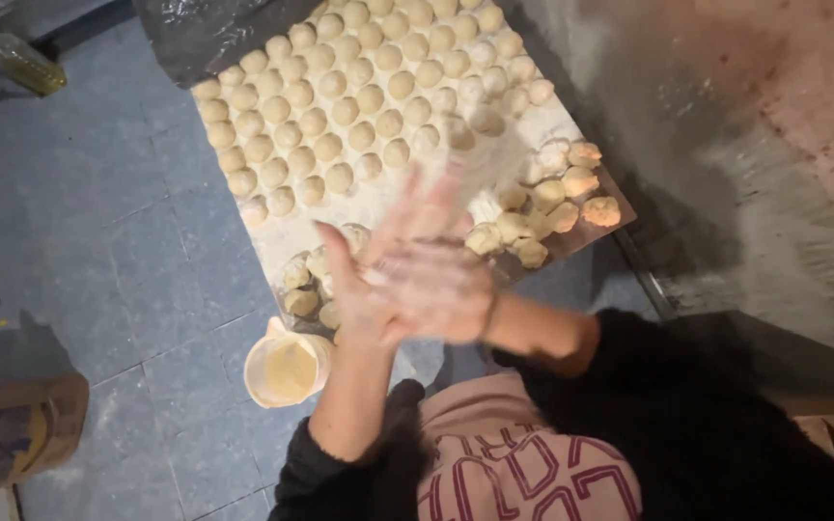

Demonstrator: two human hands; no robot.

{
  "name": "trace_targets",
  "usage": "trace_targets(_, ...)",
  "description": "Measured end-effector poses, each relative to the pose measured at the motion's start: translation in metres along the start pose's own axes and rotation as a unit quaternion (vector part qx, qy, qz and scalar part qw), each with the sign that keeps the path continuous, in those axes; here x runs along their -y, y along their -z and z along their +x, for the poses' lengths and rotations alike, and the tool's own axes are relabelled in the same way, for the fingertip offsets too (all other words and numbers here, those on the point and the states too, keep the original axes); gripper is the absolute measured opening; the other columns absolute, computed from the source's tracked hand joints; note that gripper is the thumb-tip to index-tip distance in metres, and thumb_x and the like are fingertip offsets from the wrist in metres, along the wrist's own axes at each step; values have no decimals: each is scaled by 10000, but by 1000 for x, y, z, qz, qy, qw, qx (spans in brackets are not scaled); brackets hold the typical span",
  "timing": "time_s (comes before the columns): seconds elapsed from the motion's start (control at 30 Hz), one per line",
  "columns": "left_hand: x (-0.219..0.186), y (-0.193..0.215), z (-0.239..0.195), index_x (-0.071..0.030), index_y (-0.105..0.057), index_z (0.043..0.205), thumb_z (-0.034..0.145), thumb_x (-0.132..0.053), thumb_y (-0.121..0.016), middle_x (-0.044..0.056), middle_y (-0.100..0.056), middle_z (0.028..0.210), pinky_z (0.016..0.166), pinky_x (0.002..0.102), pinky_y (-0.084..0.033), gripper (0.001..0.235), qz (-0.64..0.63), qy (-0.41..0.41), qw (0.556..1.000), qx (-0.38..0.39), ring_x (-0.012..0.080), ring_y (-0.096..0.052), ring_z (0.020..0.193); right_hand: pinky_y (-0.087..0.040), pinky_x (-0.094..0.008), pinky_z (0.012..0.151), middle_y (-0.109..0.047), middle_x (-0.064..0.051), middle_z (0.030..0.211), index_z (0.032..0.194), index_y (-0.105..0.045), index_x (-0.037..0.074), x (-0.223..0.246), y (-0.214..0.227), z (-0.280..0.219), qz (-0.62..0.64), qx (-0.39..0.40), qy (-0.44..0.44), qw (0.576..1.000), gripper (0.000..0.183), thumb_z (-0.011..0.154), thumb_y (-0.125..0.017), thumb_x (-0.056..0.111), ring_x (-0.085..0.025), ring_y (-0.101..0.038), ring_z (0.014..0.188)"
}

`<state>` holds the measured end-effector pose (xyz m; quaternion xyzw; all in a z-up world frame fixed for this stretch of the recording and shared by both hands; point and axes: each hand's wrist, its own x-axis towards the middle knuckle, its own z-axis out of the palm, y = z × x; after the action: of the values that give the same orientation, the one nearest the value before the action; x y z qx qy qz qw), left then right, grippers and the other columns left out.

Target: Portioning and rolling dough into uniform spherical balls on a floured surface.

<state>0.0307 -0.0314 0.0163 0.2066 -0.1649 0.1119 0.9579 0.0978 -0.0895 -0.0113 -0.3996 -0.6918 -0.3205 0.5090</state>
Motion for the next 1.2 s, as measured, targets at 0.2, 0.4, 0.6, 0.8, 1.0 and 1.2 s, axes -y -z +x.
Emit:
trace_targets(0.2, 21, 1, 9, 65, -378, 1581, 908, -856, -535, 252, -588, 1503, 1064, 430, -566, 1151, -359, 113, 925, 43, 352, -656, 1325, -482, -390, 1085, -658, -95, 1167, 1165, -599, 58, -17, 30, -2, 83, -76, -89, 990, 546, 827, -639, 485, -219, -622, 1141)
trace_targets(0.4, 51, -8, 50, -62, -170, 1475, 926, -704, -482, 156, -408, 1344, 742, 384, -541, 901, -431, 56, 900, 40, 233, -623, 989, -549, -451, 1099, -715, -95, 1249, 1208, -740, 109, -20, 75, -15, -44, 88, -53, 994, 426, 983, -704, 469, -256, -678, 1212)
trace_targets(0.6, 70, -13, 74, 19, -270, 1580, 940, -584, -556, 251, -728, 1256, 781, 466, -634, 925, -619, 147, 716, 285, 268, -754, 984, -564, -448, 1063, -718, -97, 1235, 1186, -746, 102, -39, 101, -20, -36, 86, -64, 994, 369, 1028, -691, 431, -257, -676, 1207)
trace_targets(0.8, 83, 34, 101, 15, -263, 1634, 849, -722, -557, 209, -772, 1093, 728, 344, -650, 1116, -357, 180, 914, -72, 253, -777, 901, -555, -401, 1027, -784, -84, 1118, 1098, -786, 86, -52, 98, -37, -52, 64, -31, 996, 320, 1028, -709, 389, -227, -705, 1162)
trace_targets(1.0, 119, 28, 136, 12, -437, 1534, 919, -709, -522, 185, -704, 1196, 662, 432, -653, 952, -599, 155, 709, 338, 213, -788, 896, -579, -436, 1000, -753, -73, 1101, 1108, -763, 92, -85, 122, -42, -42, 23, -34, 998, 316, 997, -795, 386, -239, -698, 1133)
trace_targets(1.2, 91, -5, 162, -33, -548, 1445, 941, -732, -334, 173, -631, 1341, 715, 406, -642, 887, -522, 179, 781, 291, 241, -728, 970, -587, -407, 973, -766, -100, 1102, 1086, -765, 85, -110, 94, -59, -48, -93, 27, 994, 331, 961, -779, 391, -228, -734, 1097)
